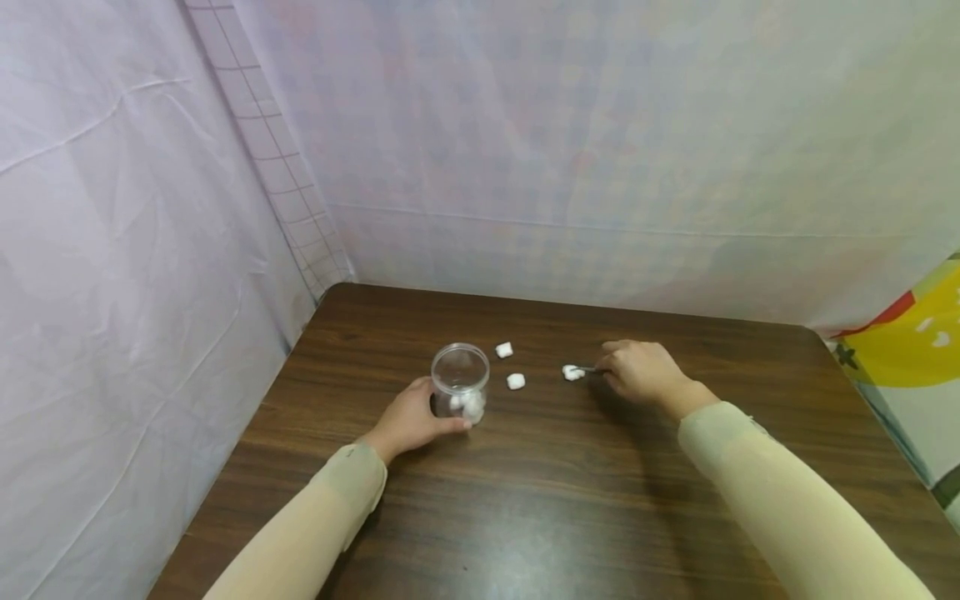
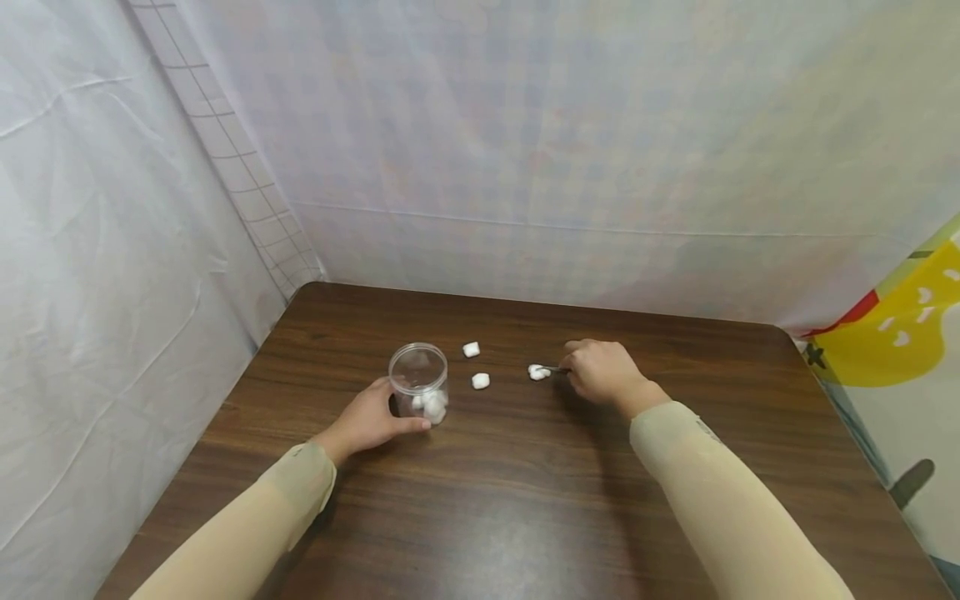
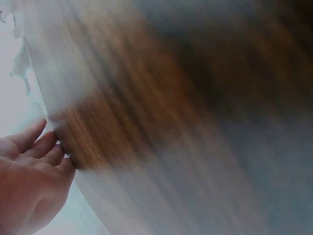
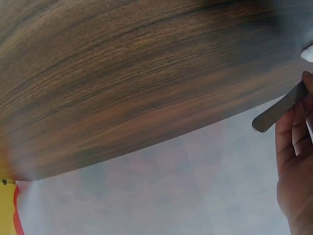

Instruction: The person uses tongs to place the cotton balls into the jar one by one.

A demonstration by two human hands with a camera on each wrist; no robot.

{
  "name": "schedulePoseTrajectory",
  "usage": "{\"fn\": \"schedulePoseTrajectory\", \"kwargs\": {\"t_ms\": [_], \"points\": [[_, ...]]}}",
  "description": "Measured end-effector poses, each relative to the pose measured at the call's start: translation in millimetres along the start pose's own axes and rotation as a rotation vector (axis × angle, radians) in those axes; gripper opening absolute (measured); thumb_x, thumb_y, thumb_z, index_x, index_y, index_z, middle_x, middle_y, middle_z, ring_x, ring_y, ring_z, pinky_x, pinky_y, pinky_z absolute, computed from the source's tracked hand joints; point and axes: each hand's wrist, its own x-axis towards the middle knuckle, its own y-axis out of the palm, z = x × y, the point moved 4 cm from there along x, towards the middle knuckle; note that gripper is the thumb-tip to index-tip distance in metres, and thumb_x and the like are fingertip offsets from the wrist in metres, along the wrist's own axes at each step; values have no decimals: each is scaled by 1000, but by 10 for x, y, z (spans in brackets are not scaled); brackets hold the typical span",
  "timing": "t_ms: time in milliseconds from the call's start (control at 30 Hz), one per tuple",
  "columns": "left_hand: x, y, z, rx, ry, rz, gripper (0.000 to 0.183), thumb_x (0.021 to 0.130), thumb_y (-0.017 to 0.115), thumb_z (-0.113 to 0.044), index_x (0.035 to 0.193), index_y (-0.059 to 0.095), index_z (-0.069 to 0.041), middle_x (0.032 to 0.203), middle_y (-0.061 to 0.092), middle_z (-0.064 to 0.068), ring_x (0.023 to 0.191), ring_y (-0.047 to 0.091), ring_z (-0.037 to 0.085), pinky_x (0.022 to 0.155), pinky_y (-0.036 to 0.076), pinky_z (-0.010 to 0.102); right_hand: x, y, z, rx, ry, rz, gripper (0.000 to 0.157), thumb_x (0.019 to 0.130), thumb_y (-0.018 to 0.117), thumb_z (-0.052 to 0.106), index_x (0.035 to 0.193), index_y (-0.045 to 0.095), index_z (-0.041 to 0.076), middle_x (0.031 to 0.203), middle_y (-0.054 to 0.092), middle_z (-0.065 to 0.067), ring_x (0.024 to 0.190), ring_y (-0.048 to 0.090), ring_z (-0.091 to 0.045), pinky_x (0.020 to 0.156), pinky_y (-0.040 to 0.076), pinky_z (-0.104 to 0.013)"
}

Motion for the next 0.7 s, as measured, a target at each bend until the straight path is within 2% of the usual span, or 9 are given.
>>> {"fn": "schedulePoseTrajectory", "kwargs": {"t_ms": [67,267,367,600,700], "points": [[1,-2,-4,1,3,-2,87,74,82,-58,140,54,-7,140,54,14,127,51,31,106,40,49,-18,-20,-5,4,-3,-16,17,80,77,10,96,78,12,111,68,-12,91,68,-32,66,57,-50],[-7,-11,-6,-7,4,-2,86,74,83,-56,139,54,-7,139,55,14,126,52,31,105,41,50,-54,-73,-8,14,-19,-42,14,80,77,9,94,78,12,103,67,-8,82,68,-27,61,56,-46],[-12,-19,-6,-16,0,2,87,74,83,-56,140,54,-7,139,54,14,127,51,31,106,40,50,-60,-106,-1,13,-24,-49,14,80,76,9,94,78,11,104,67,-10,83,68,-28,61,56,-47],[-7,-14,0,-5,-1,2,87,75,82,-57,140,54,-7,140,53,14,127,51,31,105,41,51,-44,-167,5,-3,-31,-70,15,81,77,11,97,78,11,111,68,-14,95,67,-33,68,57,-50],[-4,-11,-6,3,1,5,87,75,82,-58,140,54,-7,140,53,14,128,51,31,105,41,50,-8,-237,52,2,-66,-110,15,81,78,11,96,78,11,100,67,-8,84,66,-27,61,57,-47]]}}
